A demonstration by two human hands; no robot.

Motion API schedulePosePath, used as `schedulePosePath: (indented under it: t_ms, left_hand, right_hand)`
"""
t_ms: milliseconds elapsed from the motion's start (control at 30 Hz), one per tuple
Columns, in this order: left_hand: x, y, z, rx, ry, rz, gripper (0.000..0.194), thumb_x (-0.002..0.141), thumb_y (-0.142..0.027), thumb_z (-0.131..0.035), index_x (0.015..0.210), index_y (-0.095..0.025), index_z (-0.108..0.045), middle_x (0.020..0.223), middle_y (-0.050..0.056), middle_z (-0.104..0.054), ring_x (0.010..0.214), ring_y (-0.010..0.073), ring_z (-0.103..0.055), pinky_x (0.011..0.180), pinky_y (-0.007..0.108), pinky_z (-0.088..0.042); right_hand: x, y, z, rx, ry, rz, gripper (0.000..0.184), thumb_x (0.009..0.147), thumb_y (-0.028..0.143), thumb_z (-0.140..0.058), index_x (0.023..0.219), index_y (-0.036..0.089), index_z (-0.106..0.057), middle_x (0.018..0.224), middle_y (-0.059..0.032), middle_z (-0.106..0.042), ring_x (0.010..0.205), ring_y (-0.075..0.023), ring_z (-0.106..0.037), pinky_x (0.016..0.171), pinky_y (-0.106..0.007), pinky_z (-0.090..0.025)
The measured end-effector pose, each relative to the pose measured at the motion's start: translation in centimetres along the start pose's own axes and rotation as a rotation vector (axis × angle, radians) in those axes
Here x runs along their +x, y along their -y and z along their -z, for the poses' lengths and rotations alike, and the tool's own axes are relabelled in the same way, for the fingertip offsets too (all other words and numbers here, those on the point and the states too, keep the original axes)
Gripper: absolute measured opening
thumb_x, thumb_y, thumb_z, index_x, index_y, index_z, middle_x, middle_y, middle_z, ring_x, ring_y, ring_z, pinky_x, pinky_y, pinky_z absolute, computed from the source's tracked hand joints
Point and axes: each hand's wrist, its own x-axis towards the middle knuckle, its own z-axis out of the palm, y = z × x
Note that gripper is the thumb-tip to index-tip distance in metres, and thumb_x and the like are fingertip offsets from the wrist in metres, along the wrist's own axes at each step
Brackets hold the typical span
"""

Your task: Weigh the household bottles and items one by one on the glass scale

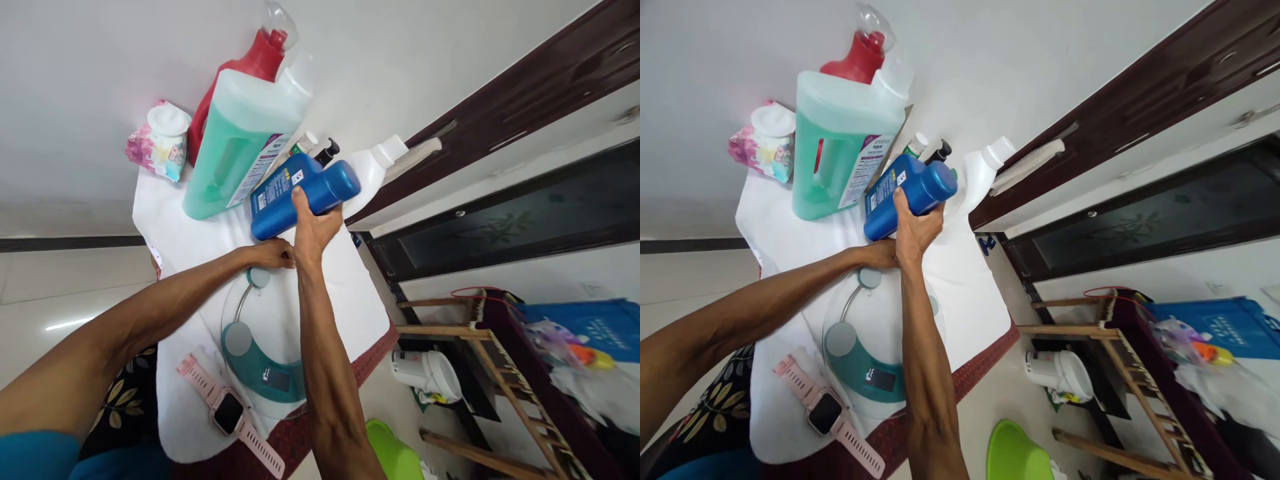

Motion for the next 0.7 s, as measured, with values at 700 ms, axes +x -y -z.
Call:
schedulePosePath:
  t_ms: [700]
  left_hand:
    - [-0.2,-1.5,1.7,-0.244,0.045,0.245,0.018,0.103,-0.028,-0.075,0.101,-0.011,-0.08,0.097,0.013,-0.081,0.083,0.0162,-0.076,0.092,0.038,-0.064]
  right_hand:
    - [-13.4,1.0,23.1,-0.371,-0.078,-0.054,0.049,0.073,0.059,-0.1,0.108,0.031,-0.081,0.098,-0.0075,-0.08,0.099,-0.0402,-0.082,0.098,-0.073,-0.07]
